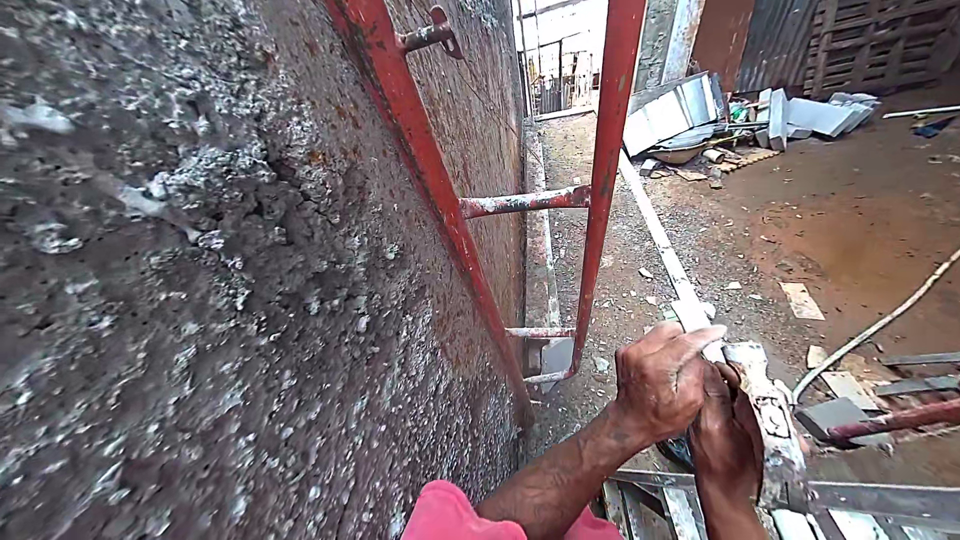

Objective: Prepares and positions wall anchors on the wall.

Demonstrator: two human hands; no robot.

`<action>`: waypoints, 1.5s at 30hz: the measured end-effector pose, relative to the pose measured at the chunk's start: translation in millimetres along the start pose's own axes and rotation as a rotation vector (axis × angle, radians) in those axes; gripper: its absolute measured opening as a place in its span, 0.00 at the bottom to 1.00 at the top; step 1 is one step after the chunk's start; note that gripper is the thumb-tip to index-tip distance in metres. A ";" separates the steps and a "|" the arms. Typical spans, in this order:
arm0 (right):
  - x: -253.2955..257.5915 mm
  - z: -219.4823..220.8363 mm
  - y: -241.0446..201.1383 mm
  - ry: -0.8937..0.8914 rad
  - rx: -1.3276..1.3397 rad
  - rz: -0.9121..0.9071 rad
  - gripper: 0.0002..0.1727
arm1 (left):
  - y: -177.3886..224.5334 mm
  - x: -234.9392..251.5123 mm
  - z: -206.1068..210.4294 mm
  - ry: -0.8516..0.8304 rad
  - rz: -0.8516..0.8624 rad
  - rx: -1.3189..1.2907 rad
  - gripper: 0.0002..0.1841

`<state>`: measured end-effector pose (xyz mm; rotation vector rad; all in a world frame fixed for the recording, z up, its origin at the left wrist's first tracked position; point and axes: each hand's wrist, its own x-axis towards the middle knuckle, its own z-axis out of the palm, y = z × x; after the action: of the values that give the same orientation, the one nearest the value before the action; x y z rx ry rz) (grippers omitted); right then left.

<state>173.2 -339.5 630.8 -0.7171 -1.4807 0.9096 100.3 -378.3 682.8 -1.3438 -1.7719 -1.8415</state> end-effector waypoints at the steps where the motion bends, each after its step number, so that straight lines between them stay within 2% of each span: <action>1: 2.9 4.4 -1.5 -0.012 0.003 -0.003 0.17 | -0.2 3.2 -3.8 -0.013 -0.002 0.011 0.17; 7: 18.8 35.5 -13.6 0.018 -0.044 -0.058 0.19 | -8.6 25.8 -25.7 0.003 -0.168 -0.117 0.21; 12: 39.1 52.4 -19.6 0.091 0.029 -0.138 0.19 | -11.1 40.0 -31.4 0.024 -0.141 -0.022 0.21; 15: 44.1 52.4 -16.4 0.021 0.104 -0.179 0.16 | -9.9 37.0 -28.2 0.116 -0.143 0.010 0.19; 21: 32.3 52.5 -22.2 -0.034 0.324 -0.198 0.12 | 9.9 28.4 -31.7 0.261 -0.163 -0.295 0.19; 23: 30.4 51.1 -27.1 -0.066 0.355 -0.209 0.10 | 16.0 23.4 -33.8 0.286 -0.145 -0.273 0.24; 27: 19.2 38.0 -35.3 -0.107 0.297 -0.226 0.13 | 26.9 5.4 -41.2 0.275 -0.090 -0.204 0.26; 30: 5.8 35.2 -38.8 -0.156 0.340 -0.194 0.13 | 40.9 -9.9 -50.1 0.312 -0.138 -0.207 0.27; 34: -14.3 44.0 -56.1 -0.229 0.466 -0.209 0.10 | 56.1 -20.5 -67.2 0.503 -0.281 -0.344 0.23; 39: -30.3 69.4 -64.4 -0.285 0.571 -0.318 0.10 | 62.1 -27.5 -86.6 0.684 -0.225 -0.434 0.16; 45: -41.6 85.2 -59.8 -0.514 0.533 -0.197 0.14 | 62.5 -30.9 -100.8 0.760 -0.199 -0.404 0.17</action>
<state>97.7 -416.5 661.1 0.0642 -1.6066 1.3232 118.9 -494.3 717.6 -0.4242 -1.1946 -2.4572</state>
